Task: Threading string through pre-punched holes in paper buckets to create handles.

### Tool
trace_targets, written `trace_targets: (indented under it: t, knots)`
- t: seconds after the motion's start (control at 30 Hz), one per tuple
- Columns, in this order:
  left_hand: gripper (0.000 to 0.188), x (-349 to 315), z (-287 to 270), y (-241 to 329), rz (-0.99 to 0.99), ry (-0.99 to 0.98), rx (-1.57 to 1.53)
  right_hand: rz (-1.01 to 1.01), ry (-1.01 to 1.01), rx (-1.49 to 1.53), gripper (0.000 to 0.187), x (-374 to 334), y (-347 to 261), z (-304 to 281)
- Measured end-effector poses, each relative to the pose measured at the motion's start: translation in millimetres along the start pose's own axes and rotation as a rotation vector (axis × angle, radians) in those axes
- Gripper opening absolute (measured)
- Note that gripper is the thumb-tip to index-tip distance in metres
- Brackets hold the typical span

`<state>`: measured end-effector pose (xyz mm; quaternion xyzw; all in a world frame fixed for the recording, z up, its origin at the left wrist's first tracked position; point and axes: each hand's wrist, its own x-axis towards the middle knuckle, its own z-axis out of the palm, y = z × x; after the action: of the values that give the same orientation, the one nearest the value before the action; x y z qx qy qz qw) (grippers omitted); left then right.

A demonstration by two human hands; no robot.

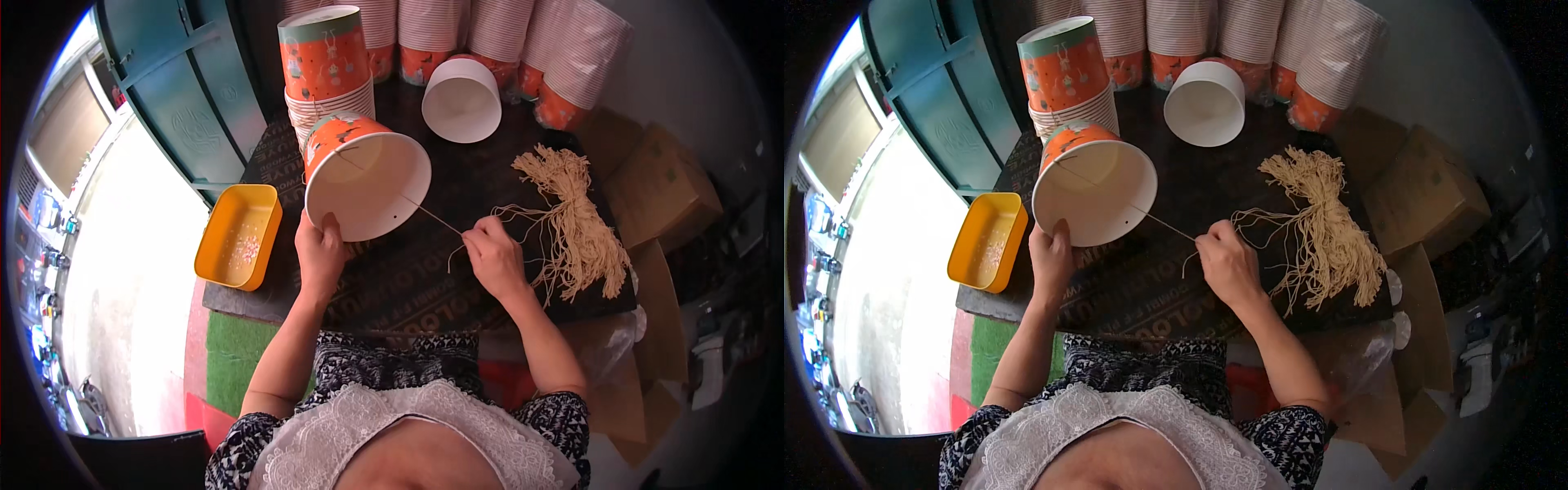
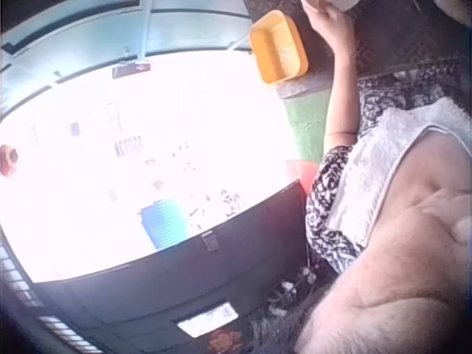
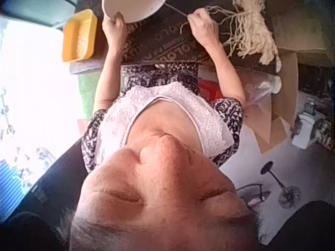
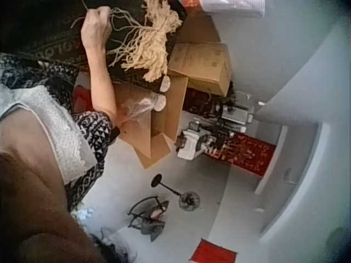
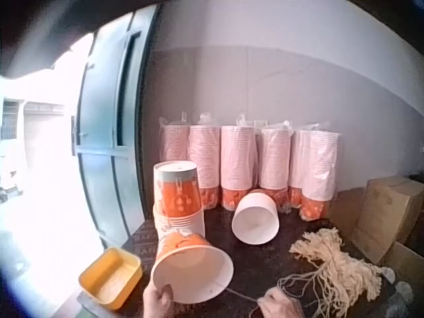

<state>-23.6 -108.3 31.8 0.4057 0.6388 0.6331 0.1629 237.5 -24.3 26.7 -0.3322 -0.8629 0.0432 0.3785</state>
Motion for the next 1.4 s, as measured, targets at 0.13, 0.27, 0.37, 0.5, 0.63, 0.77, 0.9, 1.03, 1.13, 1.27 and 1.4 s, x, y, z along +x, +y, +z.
trace_targets:
  t: [0.13, 0.27, 0.37, 0.5, 0.63, 0.77, 0.9, 1.03, 1.13, 1.27, 1.4]
  knots:
    - [0.017, -5.9, -1.7, 14.3, -0.108, -0.067, -0.174, 0.172, 0.045, -0.060, 0.005, 0.5, 7.6, -7.4]
    - [0.019, -8.5, -3.3, 19.5, -0.128, -0.070, -0.238, 0.250, 0.089, -0.063, 0.011, 4.1, 24.0, -15.8]
    - [0.019, -8.4, -5.0, 17.8, -0.124, -0.073, -0.215, 0.425, 0.151, -0.015, 0.014, 1.4, 38.0, -21.9]
    - [0.020, -10.4, -6.7, 17.7, -0.126, -0.092, -0.193, 0.678, 0.293, 0.409, 0.018, -0.4, 37.8, -35.6]
    - [0.021, -12.7, -4.5, 16.4, -0.123, -0.104, -0.193, 0.634, 0.499, 0.748, 0.023, -4.9, 27.9, -36.5]
    - [0.020, -13.0, -1.2, 14.3, -0.122, -0.110, -0.201, 0.600, 0.715, 1.040, 0.029, -12.0, 26.6, -35.6]
    - [0.019, -15.4, -0.9, 11.5, -0.101, -0.128, -0.206, 0.614, 0.887, 1.350, 0.031, -15.1, 24.5, -34.3]
    - [0.029, -18.3, 2.1, 11.8, -0.121, -0.078, -0.227, 0.630, 1.074, 1.746, 0.022, -10.6, 23.1, -41.4]
    - [0.023, -18.1, 0.3, 9.5, -0.118, -0.103, -0.212, 0.392, 0.931, 1.929, 0.016, -18.7, 34.7, -44.3]
    - [0.018, -19.4, -0.1, 5.0, -0.099, -0.099, -0.205, 0.551, 0.665, 1.769, 0.010, -21.7, 18.7, -49.0]
    - [0.018, -19.7, 4.5, 10.1, -0.107, -0.110, -0.192, 0.729, 0.467, 1.513, 0.011, -16.7, -0.4, -35.2]
